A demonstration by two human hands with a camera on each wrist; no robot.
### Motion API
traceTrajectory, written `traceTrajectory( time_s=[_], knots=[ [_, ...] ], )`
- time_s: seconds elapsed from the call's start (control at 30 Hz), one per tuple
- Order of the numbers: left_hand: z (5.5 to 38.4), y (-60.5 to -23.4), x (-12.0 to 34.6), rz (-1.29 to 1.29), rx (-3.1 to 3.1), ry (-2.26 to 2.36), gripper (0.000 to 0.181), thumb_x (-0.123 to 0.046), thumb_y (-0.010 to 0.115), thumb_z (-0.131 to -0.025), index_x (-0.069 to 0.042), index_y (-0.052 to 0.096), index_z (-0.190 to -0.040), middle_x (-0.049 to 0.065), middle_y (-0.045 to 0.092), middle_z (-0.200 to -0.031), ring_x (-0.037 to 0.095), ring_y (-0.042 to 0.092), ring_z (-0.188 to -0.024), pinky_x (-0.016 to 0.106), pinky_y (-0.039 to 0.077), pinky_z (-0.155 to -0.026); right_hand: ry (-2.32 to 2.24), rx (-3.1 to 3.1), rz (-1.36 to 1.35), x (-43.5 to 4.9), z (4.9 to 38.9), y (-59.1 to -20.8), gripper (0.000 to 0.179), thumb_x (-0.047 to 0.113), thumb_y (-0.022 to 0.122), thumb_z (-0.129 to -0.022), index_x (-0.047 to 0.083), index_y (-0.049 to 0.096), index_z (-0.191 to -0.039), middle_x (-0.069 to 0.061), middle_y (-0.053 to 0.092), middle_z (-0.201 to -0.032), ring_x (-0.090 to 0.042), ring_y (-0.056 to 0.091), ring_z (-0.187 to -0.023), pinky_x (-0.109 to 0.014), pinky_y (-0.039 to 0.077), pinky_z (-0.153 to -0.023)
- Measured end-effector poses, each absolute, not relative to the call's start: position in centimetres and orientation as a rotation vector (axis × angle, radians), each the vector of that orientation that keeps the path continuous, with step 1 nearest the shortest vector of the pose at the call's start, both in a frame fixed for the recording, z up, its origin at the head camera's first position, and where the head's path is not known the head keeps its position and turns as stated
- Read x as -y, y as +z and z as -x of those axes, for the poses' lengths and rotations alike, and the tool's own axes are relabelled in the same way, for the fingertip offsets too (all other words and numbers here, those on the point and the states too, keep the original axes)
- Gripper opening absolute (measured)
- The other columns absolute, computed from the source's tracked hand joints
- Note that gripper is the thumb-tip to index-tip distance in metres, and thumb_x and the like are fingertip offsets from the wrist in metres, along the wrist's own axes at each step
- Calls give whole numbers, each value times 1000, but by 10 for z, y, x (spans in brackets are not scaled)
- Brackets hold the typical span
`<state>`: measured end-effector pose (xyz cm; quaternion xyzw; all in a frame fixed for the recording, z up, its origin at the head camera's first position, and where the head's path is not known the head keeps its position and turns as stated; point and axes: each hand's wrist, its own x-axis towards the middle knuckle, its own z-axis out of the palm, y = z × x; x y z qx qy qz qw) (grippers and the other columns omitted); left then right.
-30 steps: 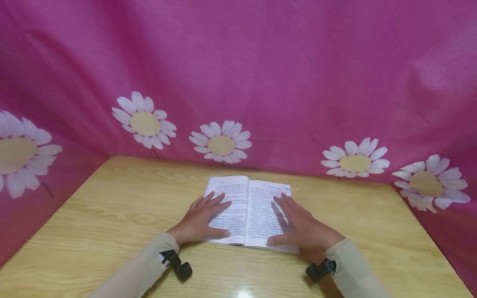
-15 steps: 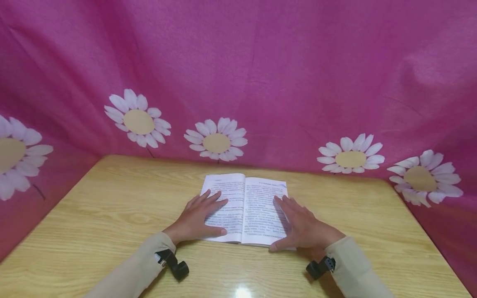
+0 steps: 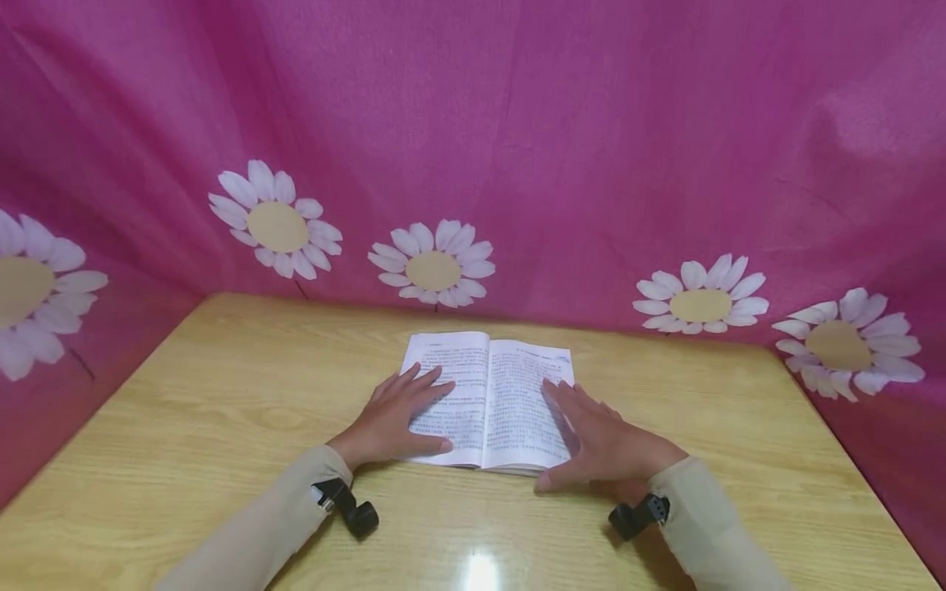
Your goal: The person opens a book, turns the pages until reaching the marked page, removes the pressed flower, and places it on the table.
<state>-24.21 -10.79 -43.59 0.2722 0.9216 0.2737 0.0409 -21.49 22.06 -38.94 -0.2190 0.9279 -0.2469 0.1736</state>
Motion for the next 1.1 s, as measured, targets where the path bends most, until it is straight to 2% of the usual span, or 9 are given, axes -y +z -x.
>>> traceTrajectory(
  time_s=[0.27, 0.63, 0.9, 1.1],
  knots=[
    [244, -436, 109, -820, -2823, 837, 86, -60, 71, -76, -27, 39, -149, -1, 22, -159, 26, 6, -148, 53, 3, -116, -758, -2628, 613, -219, 218, -388, 122, 64, 77, -67, 16, 10, -156, -5, 6, -162, -35, 3, -147, -63, 9, -113],
    [243, -436, 107, -832, -2807, 843, 86, -61, 70, -77, -26, 39, -149, 1, 22, -159, 27, 6, -148, 52, 3, -116, -870, -2725, 701, -208, 210, -385, 116, 65, 77, -66, 26, 14, -156, 1, 16, -160, -30, 20, -143, -64, 20, -109],
    [244, -437, 107, -815, -2826, 826, 86, -61, 70, -77, -28, 38, -149, -2, 21, -160, 25, 5, -148, 51, 4, -116, -922, -2645, 761, -201, 211, -387, 121, 59, 82, -64, 23, 13, -156, 3, 17, -159, -24, 19, -144, -58, 21, -112],
    [242, -434, 107, -798, -2817, 828, 86, -60, 71, -77, -28, 38, -149, -2, 21, -160, 25, 5, -148, 52, 3, -116, -1020, -2530, 754, -200, 210, -388, 128, 49, 89, -60, 28, 6, -156, 7, 11, -160, -15, 13, -145, -49, 17, -116]
  ],
)
